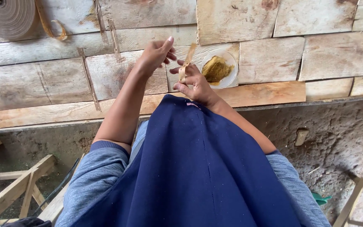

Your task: The person repeatedly applies a brown paste from a small bowl onto a perforated wooden strip using their fingers, then presses the strip onto a wooden surface. The person repeats this process multiple times across the surface.

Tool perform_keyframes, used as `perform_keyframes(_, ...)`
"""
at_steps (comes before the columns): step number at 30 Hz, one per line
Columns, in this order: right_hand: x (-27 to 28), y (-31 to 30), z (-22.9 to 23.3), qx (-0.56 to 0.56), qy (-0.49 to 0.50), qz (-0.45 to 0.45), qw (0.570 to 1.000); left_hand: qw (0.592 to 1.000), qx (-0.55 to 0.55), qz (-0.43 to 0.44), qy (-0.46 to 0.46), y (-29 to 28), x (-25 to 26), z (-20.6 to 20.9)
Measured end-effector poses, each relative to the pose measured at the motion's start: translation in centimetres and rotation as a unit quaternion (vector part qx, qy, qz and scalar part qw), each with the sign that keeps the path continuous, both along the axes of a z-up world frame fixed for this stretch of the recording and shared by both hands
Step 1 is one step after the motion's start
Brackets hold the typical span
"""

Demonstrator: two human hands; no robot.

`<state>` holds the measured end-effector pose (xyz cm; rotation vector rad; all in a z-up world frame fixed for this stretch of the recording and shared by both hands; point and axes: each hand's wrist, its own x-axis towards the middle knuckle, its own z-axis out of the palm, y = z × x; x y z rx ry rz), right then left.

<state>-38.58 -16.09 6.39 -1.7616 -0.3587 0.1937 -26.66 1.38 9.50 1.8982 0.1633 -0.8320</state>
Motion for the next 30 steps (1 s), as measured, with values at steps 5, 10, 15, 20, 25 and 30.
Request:
perform_keyframes(5,0.3,0.5,1.7,0.049,-0.045,0.042,0.997,0.897,-0.299,0.117,0.302,-1.0,-0.8,-1.7)
perform_keyframes(10,-0.8,1.2,0.2,0.034,0.025,0.017,0.999,0.952,-0.189,0.144,0.194,-1.2,0.4,-1.9)
perform_keyframes(15,-1.1,2.0,-2.0,0.050,0.150,-0.089,0.983,0.970,-0.215,0.114,0.024,-0.6,1.1,-1.5)
perform_keyframes(20,-1.4,2.4,-4.3,0.000,0.146,-0.169,0.975,0.914,-0.368,0.102,-0.140,-0.8,1.6,-0.3)
perform_keyframes(25,-0.6,-0.6,-2.2,-0.040,0.155,-0.225,0.961,0.883,-0.430,0.092,-0.163,-3.4,2.2,-1.9)
perform_keyframes(30,1.2,-1.9,1.4,-0.061,0.217,-0.218,0.950,0.870,-0.442,0.086,-0.202,-6.2,4.0,0.1)
